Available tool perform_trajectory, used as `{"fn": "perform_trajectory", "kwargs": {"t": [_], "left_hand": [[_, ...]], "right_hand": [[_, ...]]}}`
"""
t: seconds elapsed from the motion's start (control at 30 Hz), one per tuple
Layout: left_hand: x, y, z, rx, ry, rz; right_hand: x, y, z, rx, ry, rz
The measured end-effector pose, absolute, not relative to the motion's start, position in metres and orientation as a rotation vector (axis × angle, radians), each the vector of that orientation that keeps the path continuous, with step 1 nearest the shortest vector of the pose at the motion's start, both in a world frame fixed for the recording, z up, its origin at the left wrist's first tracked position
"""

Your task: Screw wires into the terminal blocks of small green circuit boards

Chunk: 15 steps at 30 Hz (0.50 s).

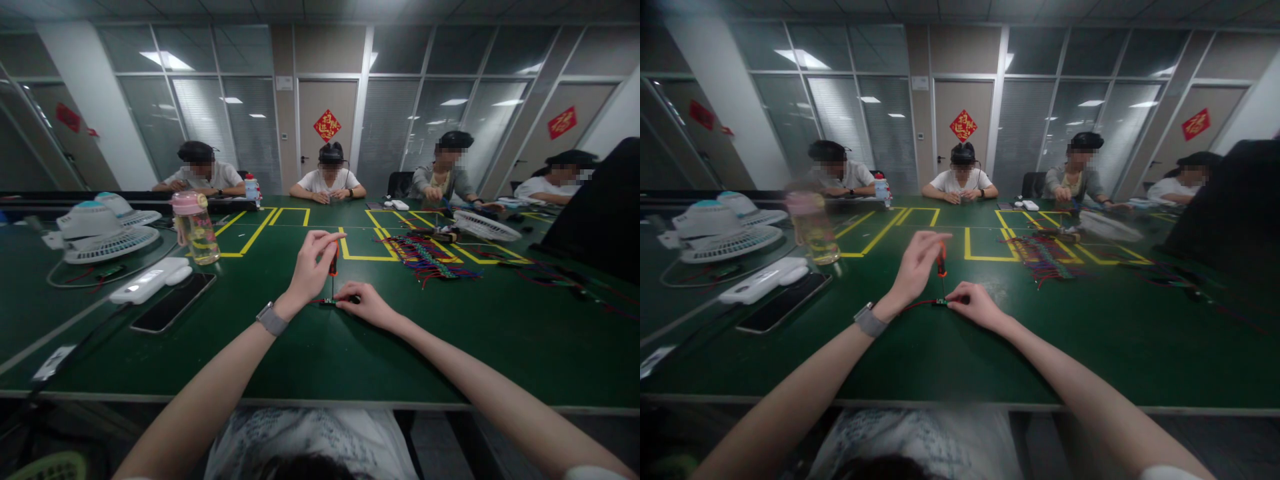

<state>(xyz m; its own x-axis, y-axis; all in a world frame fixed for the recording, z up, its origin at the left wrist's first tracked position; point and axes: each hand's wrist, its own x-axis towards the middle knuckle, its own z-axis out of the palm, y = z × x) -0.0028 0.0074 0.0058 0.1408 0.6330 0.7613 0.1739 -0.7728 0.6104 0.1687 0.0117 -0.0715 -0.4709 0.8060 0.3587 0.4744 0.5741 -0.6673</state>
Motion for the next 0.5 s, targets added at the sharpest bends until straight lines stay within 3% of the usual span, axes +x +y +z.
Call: {"fn": "perform_trajectory", "kwargs": {"t": [0.1, 0.3, 0.5], "left_hand": [[-0.0021, 0.0083, 0.0046, 1.934, 0.651, 1.566], [-0.0027, 0.0088, 0.0047, 2.003, 0.851, 1.748], [-0.0005, 0.0087, 0.0055, 1.87, 0.693, 1.611]], "right_hand": [[0.1685, 0.0114, -0.0708, -1.013, -2.145, 0.654], [0.168, 0.0107, -0.0703, -1.027, -2.15, 0.642], [0.1684, 0.0107, -0.0707, -1.019, -2.149, 0.656]]}}
